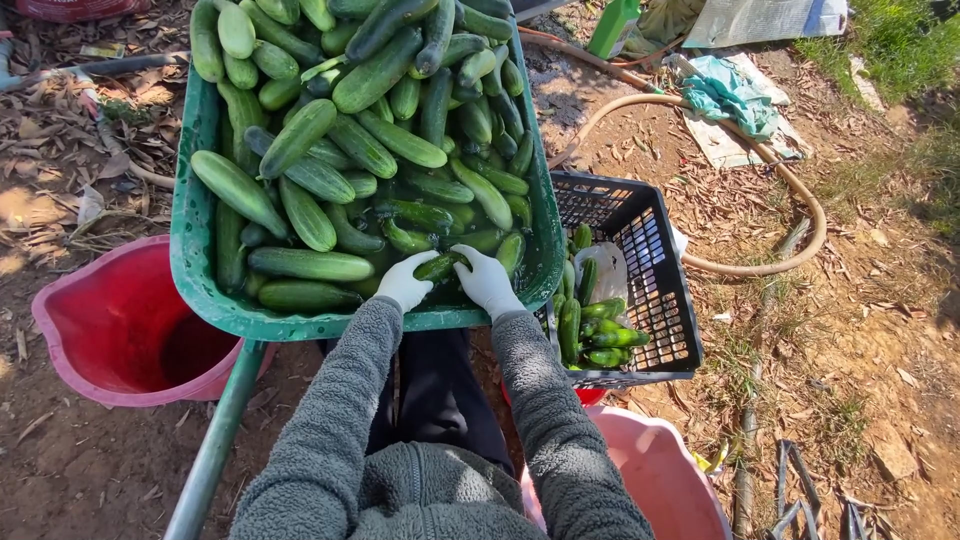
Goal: A person wearing gloves sorts cucumbers from a green wheelbarrow into a black plastic crate.
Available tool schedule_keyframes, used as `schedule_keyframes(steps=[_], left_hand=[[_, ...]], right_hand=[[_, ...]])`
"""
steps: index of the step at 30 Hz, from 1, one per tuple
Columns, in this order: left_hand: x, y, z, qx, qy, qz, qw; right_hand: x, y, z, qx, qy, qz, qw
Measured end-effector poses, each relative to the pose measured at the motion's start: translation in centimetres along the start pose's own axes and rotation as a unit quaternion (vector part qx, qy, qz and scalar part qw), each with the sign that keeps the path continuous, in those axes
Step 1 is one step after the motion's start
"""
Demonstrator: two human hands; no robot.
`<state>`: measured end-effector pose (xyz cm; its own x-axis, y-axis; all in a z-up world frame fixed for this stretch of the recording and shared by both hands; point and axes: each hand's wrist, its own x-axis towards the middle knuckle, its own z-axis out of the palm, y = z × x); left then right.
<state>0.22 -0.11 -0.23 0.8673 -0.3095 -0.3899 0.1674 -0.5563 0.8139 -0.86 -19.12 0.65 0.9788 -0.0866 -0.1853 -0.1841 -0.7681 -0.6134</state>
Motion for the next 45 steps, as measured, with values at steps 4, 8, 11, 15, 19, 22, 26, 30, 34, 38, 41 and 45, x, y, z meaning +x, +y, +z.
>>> schedule_keyframes(steps=[4,8,11,15,19,22,26,30,34,38,41,45], left_hand=[[-0.3,1.2,-0.7,-0.011,-0.017,-0.024,1.000],[2.9,-1.6,0.7,-0.136,-0.034,-0.086,0.986],[3.2,-2.2,1.0,-0.172,-0.028,-0.103,0.979],[2.2,-1.3,0.5,-0.232,-0.006,-0.109,0.967],[3.8,-2.7,1.2,-0.246,0.002,-0.119,0.962],[4.0,-3.1,1.4,-0.245,0.010,-0.115,0.963],[3.4,-2.5,1.0,-0.256,0.012,-0.114,0.960],[1.0,0.3,-0.3,-0.223,-0.018,-0.101,0.970],[-0.7,1.9,-0.9,-0.213,-0.041,-0.074,0.973],[0.7,-0.3,0.2,-0.152,-0.009,0.003,0.988],[3.0,-3.1,1.4,-0.082,0.023,0.028,0.996],[3.6,-4.5,1.8,-0.047,0.019,0.019,0.999]], right_hand=[[0.5,0.8,0.5,-0.038,-0.013,-0.012,0.999],[-0.7,-1.2,-1.3,0.043,-0.005,-0.003,0.999],[-1.5,-2.5,-2.1,0.121,-0.014,0.022,0.992],[-1.3,-1.4,-2.2,0.330,-0.057,0.021,0.942],[-1.4,-2.2,-2.5,0.381,-0.073,0.036,0.921],[-2.0,-3.1,-3.3,0.383,-0.086,0.046,0.919],[-1.9,-3.2,-3.3,0.375,-0.086,0.054,0.921],[-2.0,-3.7,-3.3,0.354,-0.061,0.079,0.930],[-0.4,-0.9,-1.5,0.281,-0.050,0.112,0.952],[-0.4,-0.7,-1.3,0.266,-0.046,0.104,0.957],[-1.2,-1.6,-2.0,0.316,-0.075,0.061,0.944],[-0.8,-1.6,-2.3,0.279,-0.093,-0.001,0.956]])
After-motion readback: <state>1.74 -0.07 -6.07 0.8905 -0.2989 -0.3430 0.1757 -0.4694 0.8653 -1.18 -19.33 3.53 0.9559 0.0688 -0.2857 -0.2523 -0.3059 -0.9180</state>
